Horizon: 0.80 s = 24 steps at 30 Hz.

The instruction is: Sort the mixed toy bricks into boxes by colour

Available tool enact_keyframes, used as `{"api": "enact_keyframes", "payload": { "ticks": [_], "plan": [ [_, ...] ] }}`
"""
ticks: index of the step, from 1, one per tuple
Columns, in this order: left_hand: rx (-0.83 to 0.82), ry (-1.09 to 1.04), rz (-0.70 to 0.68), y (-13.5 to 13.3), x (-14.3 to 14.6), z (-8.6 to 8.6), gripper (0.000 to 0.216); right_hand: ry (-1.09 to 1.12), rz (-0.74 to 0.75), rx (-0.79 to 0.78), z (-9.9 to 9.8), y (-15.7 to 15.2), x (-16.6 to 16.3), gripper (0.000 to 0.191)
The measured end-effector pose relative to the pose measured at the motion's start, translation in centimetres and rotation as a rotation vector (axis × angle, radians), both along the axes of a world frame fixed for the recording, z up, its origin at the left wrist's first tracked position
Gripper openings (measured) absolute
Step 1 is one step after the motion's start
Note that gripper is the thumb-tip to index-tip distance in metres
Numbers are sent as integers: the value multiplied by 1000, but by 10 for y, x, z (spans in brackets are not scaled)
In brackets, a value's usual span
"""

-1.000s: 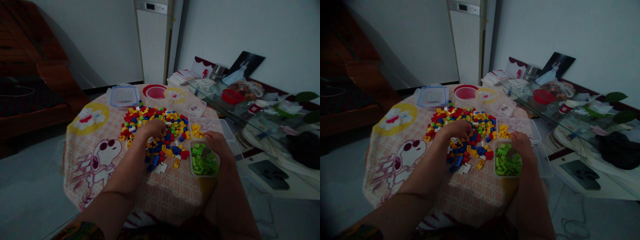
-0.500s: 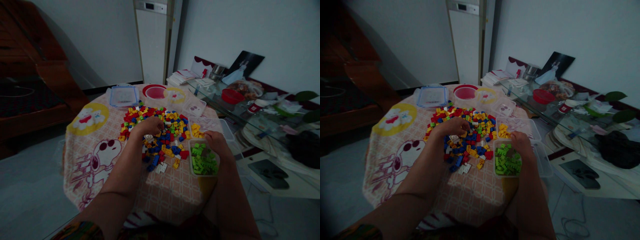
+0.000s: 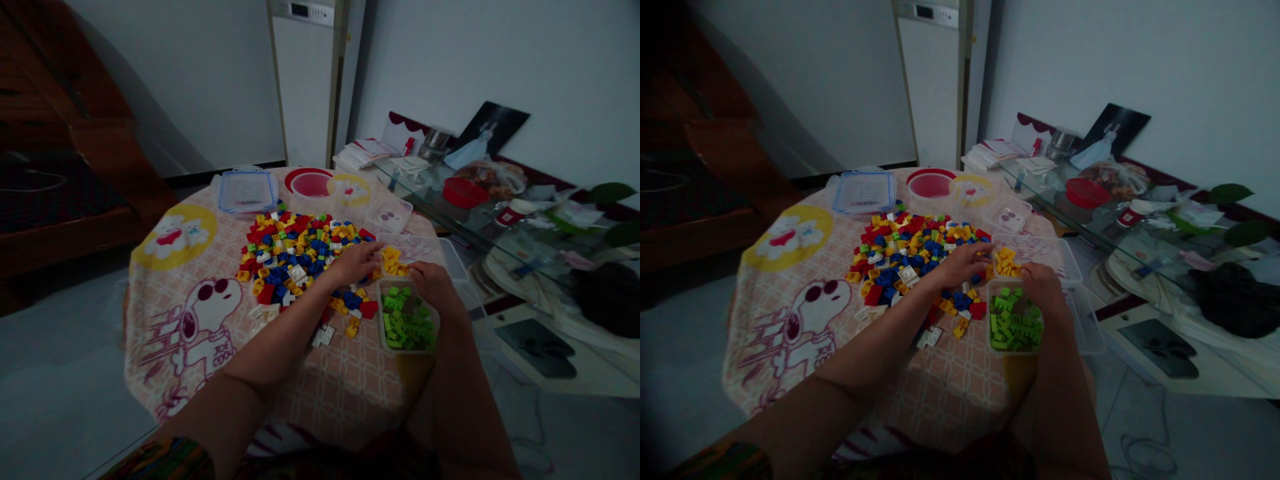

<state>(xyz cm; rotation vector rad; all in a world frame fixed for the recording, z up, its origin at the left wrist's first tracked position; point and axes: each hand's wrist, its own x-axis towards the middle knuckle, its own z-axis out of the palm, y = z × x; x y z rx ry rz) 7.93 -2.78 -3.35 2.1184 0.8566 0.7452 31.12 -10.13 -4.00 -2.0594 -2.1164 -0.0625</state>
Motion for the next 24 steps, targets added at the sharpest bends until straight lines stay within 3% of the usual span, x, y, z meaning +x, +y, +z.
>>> {"api": "enact_keyframes", "payload": {
  "ticks": [3,10,13,19,24],
  "plan": [
    [19,31,-3,3,-7,2,52,3,-3,-13,0,0,0,36],
    [113,193,245,27,-66,27,35,-11,5,7,-1,-1,0,35],
    [119,354,279,30,-81,31,26,-10,0,-3,1,-1,-1,35],
    [86,759,138,25,-77,32,18,4,4,4,1,-1,0,35],
    [119,937,141,18,-63,29,29,10,-1,-8,2,-2,-1,35]
  ]
}}
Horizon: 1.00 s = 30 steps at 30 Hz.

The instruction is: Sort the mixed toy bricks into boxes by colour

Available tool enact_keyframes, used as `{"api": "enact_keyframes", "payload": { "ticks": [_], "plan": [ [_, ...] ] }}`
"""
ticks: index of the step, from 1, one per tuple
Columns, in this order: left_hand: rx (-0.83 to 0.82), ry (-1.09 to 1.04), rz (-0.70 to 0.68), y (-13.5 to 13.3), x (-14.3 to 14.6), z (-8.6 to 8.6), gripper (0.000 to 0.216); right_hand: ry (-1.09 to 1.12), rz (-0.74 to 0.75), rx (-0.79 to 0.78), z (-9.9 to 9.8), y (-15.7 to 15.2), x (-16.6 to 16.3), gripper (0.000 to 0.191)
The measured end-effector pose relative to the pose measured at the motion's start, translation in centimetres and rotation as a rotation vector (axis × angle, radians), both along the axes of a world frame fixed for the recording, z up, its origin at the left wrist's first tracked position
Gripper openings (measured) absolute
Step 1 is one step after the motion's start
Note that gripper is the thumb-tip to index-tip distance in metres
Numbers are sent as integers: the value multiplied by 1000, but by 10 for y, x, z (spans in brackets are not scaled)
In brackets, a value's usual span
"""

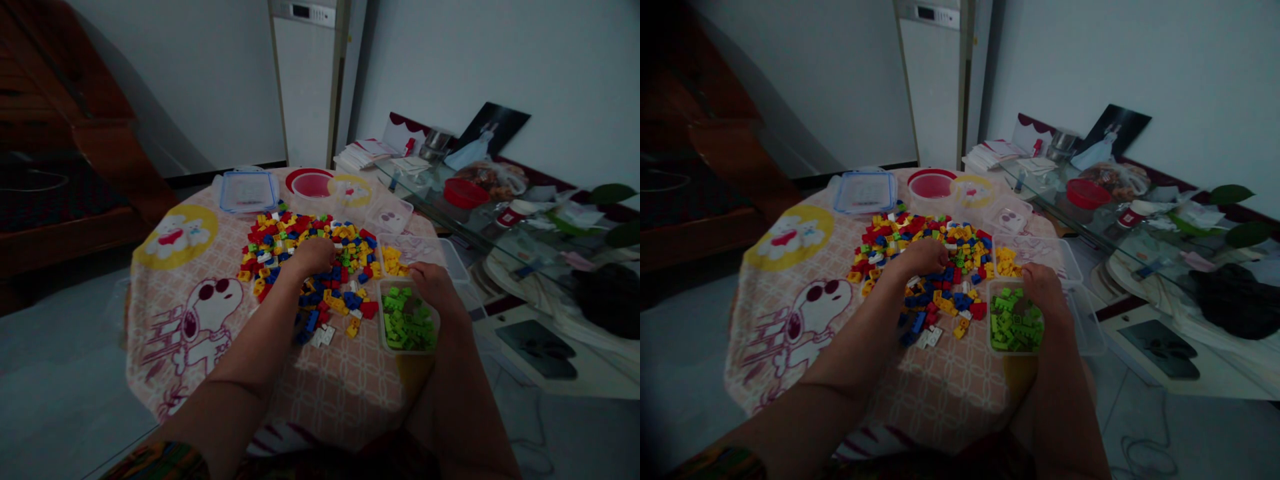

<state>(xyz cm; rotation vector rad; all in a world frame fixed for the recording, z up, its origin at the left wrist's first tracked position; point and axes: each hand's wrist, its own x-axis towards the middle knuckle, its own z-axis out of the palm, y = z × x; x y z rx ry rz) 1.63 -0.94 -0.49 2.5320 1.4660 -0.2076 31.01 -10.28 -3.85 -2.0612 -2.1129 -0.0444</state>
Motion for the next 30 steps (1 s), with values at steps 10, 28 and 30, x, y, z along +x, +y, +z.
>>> {"api": "enact_keyframes", "payload": {
  "ticks": [10,28,30],
  "plan": [
    [46,-73,29,-3,-3,7,23,-8,5,-7,-1,2,1,35],
    [-332,-1391,-70,-13,83,-44,35,43,7,16,-2,2,1,33],
    [-237,-1325,-91,-12,84,-44,37,40,-1,10,-1,2,1,34]
  ]
}}
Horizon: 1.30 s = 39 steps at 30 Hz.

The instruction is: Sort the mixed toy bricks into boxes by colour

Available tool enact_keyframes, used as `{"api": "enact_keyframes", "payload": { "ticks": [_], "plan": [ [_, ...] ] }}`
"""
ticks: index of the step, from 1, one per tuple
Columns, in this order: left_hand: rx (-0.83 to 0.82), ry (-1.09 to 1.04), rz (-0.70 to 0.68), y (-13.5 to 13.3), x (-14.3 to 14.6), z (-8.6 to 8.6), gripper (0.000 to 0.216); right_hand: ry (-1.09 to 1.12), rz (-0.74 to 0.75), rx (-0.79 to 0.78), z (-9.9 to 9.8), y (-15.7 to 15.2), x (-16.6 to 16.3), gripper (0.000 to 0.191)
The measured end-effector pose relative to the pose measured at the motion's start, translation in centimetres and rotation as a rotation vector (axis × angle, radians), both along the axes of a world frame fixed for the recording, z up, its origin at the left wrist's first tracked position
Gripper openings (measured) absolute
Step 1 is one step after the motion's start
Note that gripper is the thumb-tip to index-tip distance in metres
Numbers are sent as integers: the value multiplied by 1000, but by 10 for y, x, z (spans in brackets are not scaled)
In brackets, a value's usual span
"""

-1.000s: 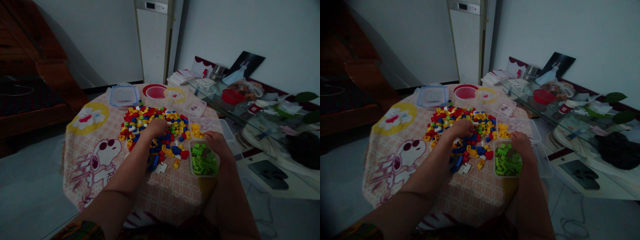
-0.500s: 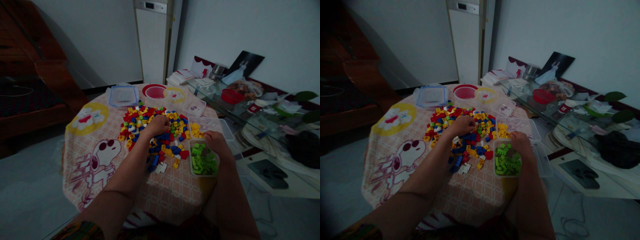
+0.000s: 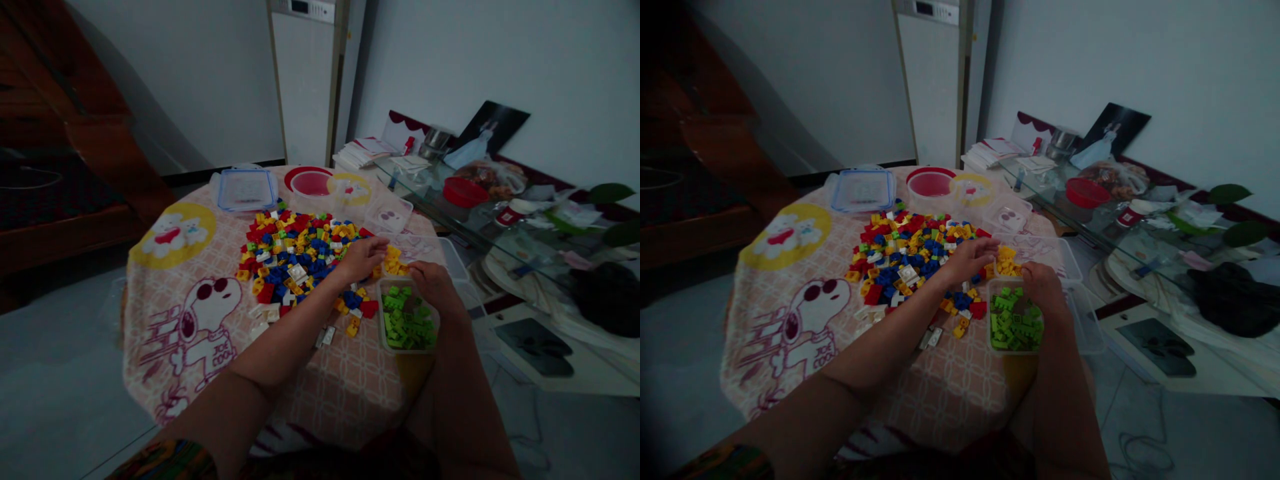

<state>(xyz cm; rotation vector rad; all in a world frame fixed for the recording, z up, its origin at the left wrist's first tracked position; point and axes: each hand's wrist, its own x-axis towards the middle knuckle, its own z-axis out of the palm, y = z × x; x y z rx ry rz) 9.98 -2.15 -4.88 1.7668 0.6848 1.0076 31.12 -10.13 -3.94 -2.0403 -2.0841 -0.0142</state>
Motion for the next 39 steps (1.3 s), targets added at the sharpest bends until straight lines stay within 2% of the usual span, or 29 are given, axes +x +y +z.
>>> {"api": "enact_keyframes", "payload": {
  "ticks": [5,10,15,23,29,33,39],
  "plan": [
    [266,399,233,4,-16,8,27,-36,-7,-20,0,0,0,34],
    [520,656,212,-4,-9,4,21,-33,-8,-21,0,0,0,34],
    [523,811,197,-10,-2,-3,29,-43,-27,-29,3,-1,-3,35],
    [489,730,199,-7,-4,-5,21,-34,-5,10,1,-1,-1,34],
    [440,613,271,-6,-8,0,15,-21,11,47,-5,1,3,33],
    [409,554,316,-9,-6,3,14,-21,-5,16,-3,0,1,35],
    [312,481,215,-17,5,5,21,-35,-8,0,2,0,-3,34]
  ]
}}
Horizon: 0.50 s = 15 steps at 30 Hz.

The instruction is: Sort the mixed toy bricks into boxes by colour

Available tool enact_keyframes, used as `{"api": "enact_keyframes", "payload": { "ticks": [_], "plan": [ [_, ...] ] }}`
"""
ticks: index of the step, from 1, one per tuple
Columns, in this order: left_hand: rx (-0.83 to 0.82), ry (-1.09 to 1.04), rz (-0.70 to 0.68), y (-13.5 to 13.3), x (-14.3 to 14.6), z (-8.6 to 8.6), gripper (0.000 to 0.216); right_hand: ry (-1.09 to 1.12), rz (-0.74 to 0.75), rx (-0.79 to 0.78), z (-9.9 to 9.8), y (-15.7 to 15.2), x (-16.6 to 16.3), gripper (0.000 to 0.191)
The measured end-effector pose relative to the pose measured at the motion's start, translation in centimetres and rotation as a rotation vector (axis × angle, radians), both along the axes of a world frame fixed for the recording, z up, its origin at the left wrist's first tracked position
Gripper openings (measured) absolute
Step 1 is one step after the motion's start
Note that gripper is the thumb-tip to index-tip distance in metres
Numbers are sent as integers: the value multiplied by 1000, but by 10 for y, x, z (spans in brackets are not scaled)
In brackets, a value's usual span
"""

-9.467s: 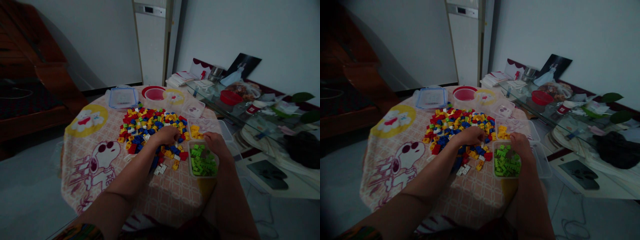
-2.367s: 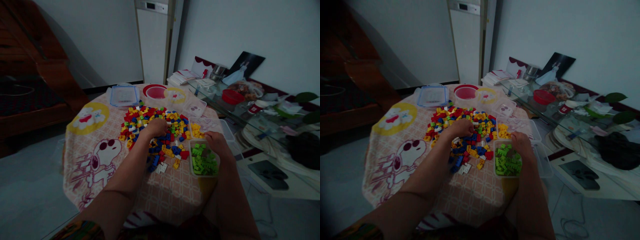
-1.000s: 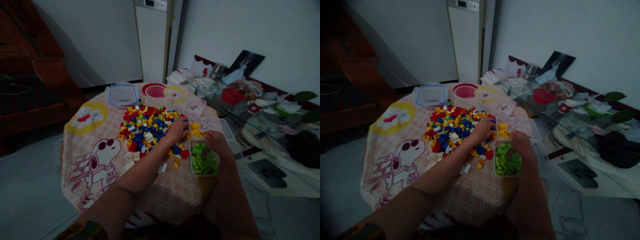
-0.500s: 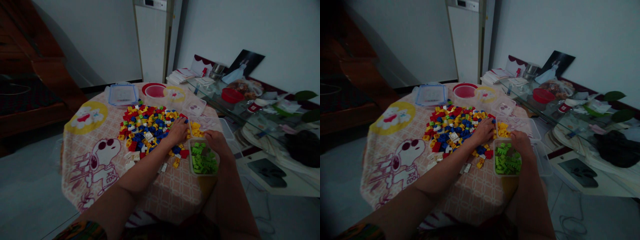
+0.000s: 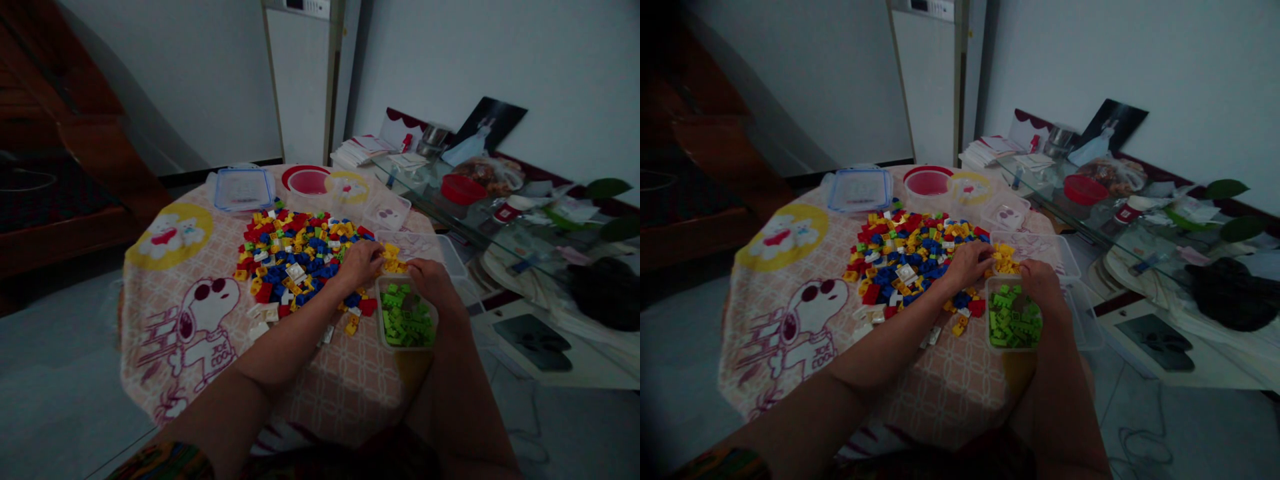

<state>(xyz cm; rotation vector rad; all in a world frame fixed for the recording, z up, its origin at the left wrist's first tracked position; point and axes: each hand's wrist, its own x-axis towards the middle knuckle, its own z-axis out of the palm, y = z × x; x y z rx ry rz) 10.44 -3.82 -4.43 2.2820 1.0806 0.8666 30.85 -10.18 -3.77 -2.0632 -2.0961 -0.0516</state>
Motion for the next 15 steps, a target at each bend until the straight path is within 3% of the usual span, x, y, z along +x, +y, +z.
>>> {"api": "enact_keyframes", "payload": {
  "ticks": [5,9,12,15],
  "plan": [
    [-40,-69,-113,-1,4,-3,45,24,22,32,-5,1,3,36],
    [22,-10,-170,1,2,-7,33,96,35,158,-5,3,7,36],
    [27,-18,-168,1,1,-10,30,220,153,287,0,5,4,37],
    [3,-84,-132,1,1,-12,36,319,337,257,4,6,-4,36]
  ]
}}
